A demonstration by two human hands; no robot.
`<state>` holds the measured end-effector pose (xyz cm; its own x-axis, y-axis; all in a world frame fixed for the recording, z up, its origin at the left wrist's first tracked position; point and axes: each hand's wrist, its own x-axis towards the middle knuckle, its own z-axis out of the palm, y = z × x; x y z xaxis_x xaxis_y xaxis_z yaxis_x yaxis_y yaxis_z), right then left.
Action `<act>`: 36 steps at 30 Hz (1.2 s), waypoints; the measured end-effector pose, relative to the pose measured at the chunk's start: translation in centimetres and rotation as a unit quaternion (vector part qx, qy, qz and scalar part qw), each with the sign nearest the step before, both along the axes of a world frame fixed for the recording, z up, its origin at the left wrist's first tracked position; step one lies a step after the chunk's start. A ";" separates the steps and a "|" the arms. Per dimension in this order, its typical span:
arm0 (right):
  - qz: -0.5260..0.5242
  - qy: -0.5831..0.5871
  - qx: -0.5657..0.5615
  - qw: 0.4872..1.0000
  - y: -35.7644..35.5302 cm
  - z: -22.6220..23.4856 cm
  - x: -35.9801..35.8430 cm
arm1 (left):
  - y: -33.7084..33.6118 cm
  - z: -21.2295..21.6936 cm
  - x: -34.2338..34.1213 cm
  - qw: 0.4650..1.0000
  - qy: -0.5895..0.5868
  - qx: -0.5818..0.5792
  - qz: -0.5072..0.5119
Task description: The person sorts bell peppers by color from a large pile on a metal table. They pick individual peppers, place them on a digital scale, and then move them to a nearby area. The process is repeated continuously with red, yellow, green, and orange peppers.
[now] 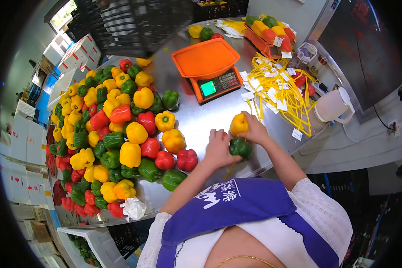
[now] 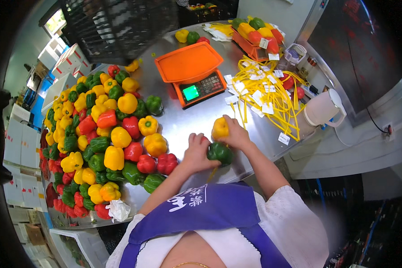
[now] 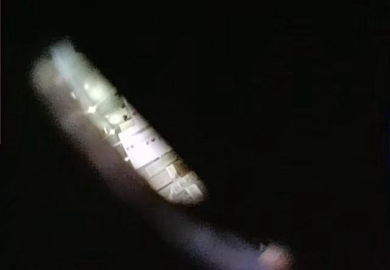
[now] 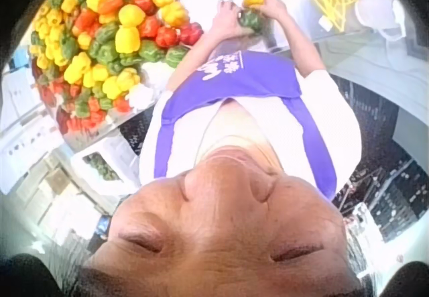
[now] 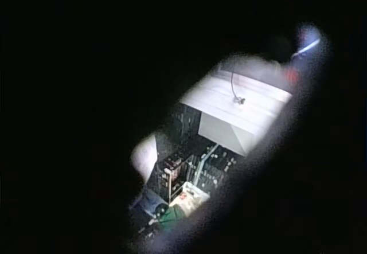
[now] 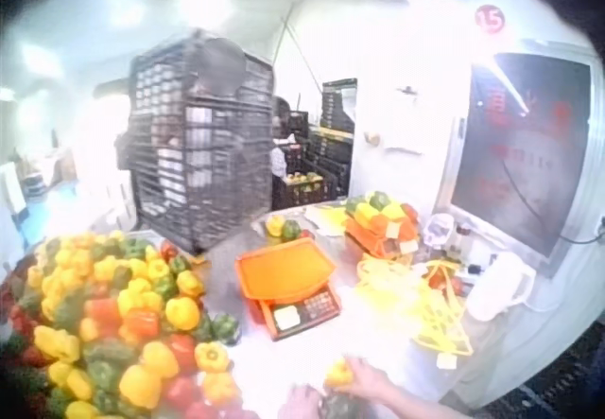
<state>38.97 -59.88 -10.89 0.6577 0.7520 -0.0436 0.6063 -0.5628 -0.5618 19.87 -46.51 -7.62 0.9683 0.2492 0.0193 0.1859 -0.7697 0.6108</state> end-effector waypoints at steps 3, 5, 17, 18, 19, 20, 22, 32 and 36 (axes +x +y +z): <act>-0.013 0.121 0.144 0.982 0.6 -0.3 2.5 | 4.5 -4.3 0.5 0.999 -0.052 -0.010 0.014; -0.034 0.197 0.160 0.967 1.0 1.4 3.2 | 4.6 -1.8 0.2 1.000 -0.012 0.018 -0.014; 0.044 0.084 0.180 0.979 4.5 4.2 5.0 | 8.4 0.6 0.8 0.982 -0.036 -0.166 0.081; 0.060 0.065 0.202 0.975 5.5 5.2 6.0 | 8.9 1.9 1.7 0.977 -0.064 -0.162 0.120; 0.075 0.045 0.225 0.971 6.6 6.2 7.0 | 9.8 3.6 2.8 0.975 -0.077 -0.161 0.134; 0.074 0.054 0.215 0.972 7.9 7.2 8.2 | 10.9 5.2 4.0 0.972 -0.097 -0.147 0.153; 0.074 0.024 0.225 0.971 10.8 8.7 10.7 | 13.6 7.5 7.0 0.971 -0.138 -0.096 0.171; 0.025 -0.118 0.109 0.987 24.6 8.8 19.9 | 23.9 7.0 23.5 0.960 -0.105 0.133 0.221; 0.036 -0.169 0.065 0.983 22.0 11.5 17.0 | 25.4 5.9 20.2 0.961 -0.159 0.074 0.215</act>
